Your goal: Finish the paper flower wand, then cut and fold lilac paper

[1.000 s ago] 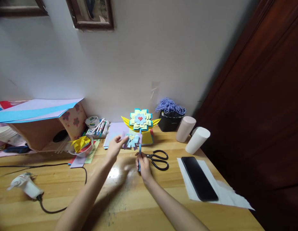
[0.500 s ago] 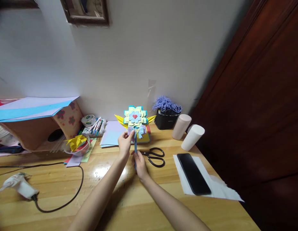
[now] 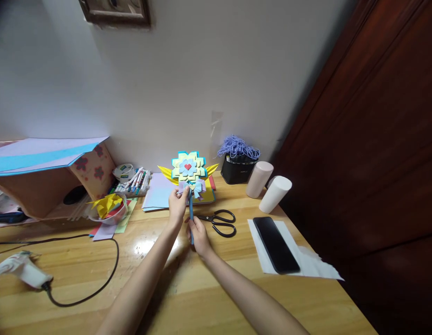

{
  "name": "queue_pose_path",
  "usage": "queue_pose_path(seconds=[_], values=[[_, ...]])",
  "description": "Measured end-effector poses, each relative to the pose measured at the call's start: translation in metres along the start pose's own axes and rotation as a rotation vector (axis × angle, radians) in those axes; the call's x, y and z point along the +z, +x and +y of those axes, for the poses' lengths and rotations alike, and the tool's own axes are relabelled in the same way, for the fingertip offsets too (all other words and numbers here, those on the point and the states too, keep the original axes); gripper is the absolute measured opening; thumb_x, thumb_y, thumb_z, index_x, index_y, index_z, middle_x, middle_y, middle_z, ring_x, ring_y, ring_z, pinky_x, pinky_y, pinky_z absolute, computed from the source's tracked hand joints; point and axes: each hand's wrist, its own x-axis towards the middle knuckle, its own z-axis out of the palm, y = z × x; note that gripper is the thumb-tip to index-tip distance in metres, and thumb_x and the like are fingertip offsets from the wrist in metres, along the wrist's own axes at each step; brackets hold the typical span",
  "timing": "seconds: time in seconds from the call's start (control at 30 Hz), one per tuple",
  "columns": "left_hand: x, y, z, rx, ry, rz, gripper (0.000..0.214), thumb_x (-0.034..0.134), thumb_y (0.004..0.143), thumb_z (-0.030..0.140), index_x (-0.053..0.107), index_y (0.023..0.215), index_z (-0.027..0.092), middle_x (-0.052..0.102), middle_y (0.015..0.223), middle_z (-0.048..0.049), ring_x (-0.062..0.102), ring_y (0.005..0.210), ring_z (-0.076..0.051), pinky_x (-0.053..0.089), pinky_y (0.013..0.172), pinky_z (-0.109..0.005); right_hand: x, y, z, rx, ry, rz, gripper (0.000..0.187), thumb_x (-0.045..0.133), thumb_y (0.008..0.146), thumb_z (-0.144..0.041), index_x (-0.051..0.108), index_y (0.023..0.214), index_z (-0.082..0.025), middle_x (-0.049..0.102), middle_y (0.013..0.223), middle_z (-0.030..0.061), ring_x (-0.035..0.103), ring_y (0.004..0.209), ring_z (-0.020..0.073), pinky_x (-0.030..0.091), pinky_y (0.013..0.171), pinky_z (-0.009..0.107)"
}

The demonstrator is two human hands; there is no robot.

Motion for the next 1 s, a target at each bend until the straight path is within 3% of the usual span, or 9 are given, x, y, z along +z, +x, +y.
queue_pose_path(seconds=[0.2,0.33,0.4,0.53,0.6,0.7,0.87,1.0], values=[[-0.002,-0.005,0.013,0.051,0.009,0.027,0.032,0.064,0.067,0.041,0.052,0.08,0.015,0.06,0.061,0.0009,0.056,0.056,-0.01,0.041,0.053,-0.019,0.005,-0.003,-0.014,0.005,-0.035,-0.054,0.028,0.045,0.082,-0.048,0.049,0.081,-0.02,0.041,0.048,-0.0064,0.036,0.04,0.0083,0.026,0.039,0.021],[-0.004,-0.005,0.021,0.101,-0.033,0.02,0.031,0.063,0.069,0.041,0.054,0.081,0.014,0.062,0.066,-0.001,0.059,0.059,-0.011,0.044,0.056,-0.02,-0.007,0.003,-0.033,-0.004,-0.189,-0.176,0.031,0.046,0.081,-0.05,0.054,0.082,-0.02,0.053,0.059,-0.0021,0.049,0.053,0.0115,0.038,0.048,0.022],[-0.005,-0.005,0.024,0.108,-0.056,0.035,0.033,0.064,0.068,0.041,0.054,0.084,0.014,0.062,0.066,-0.0009,0.059,0.06,-0.012,0.045,0.056,-0.021,-0.02,0.012,-0.046,-0.024,-0.278,-0.109,0.037,0.044,0.081,-0.053,0.057,0.078,-0.018,0.056,0.064,0.0005,0.052,0.058,0.0127,0.042,0.053,0.024],[-0.007,-0.004,0.028,0.119,-0.052,0.066,0.034,0.065,0.067,0.041,0.055,0.083,0.014,0.062,0.064,-0.0006,0.06,0.058,-0.012,0.045,0.056,-0.021,-0.047,0.036,-0.075,-0.116,-0.376,0.244,0.041,0.048,0.076,-0.057,0.058,0.078,-0.017,0.055,0.065,0.0014,0.05,0.055,0.0119,0.043,0.051,0.024],[-0.006,-0.004,0.029,0.131,-0.053,0.067,0.033,0.066,0.066,0.04,0.055,0.083,0.014,0.063,0.067,-0.0018,0.061,0.061,-0.013,0.046,0.058,-0.022,-0.053,0.045,-0.087,-0.209,-0.412,0.239,0.037,0.057,0.072,-0.051,0.061,0.087,-0.017,0.059,0.079,0.0041,0.053,0.065,0.0137,0.046,0.057,0.026],[-0.005,-0.005,0.03,0.143,-0.059,0.071,0.032,0.066,0.066,0.039,0.056,0.084,0.014,0.064,0.07,-0.0025,0.062,0.063,-0.013,0.047,0.06,-0.023,-0.048,0.052,-0.096,-0.296,-0.475,0.129,0.034,0.068,0.066,-0.041,0.066,0.09,-0.018,0.06,0.093,0.0062,0.056,0.076,0.0161,0.047,0.069,0.028],[-0.006,-0.006,0.032,0.181,-0.052,0.066,0.028,0.066,0.067,0.036,0.056,0.082,0.015,0.064,0.071,-0.0024,0.06,0.062,-0.012,0.047,0.06,-0.021,-0.036,0.056,-0.095,-0.362,-0.468,0.134,0.018,0.066,0.069,-0.035,0.069,0.07,-0.017,0.063,0.078,0.0048,0.059,0.075,0.0173,0.046,0.068,0.028],[-0.009,-0.004,0.036,0.199,-0.062,0.089,0.027,0.066,0.068,0.035,0.055,0.082,0.014,0.064,0.072,-0.0022,0.06,0.063,-0.012,0.046,0.059,-0.02,-0.04,0.055,-0.097,-0.38,-0.455,0.174,0.015,0.066,0.07,-0.032,0.07,0.07,-0.018,0.066,0.076,0.0047,0.06,0.075,0.018,0.046,0.068,0.029]])
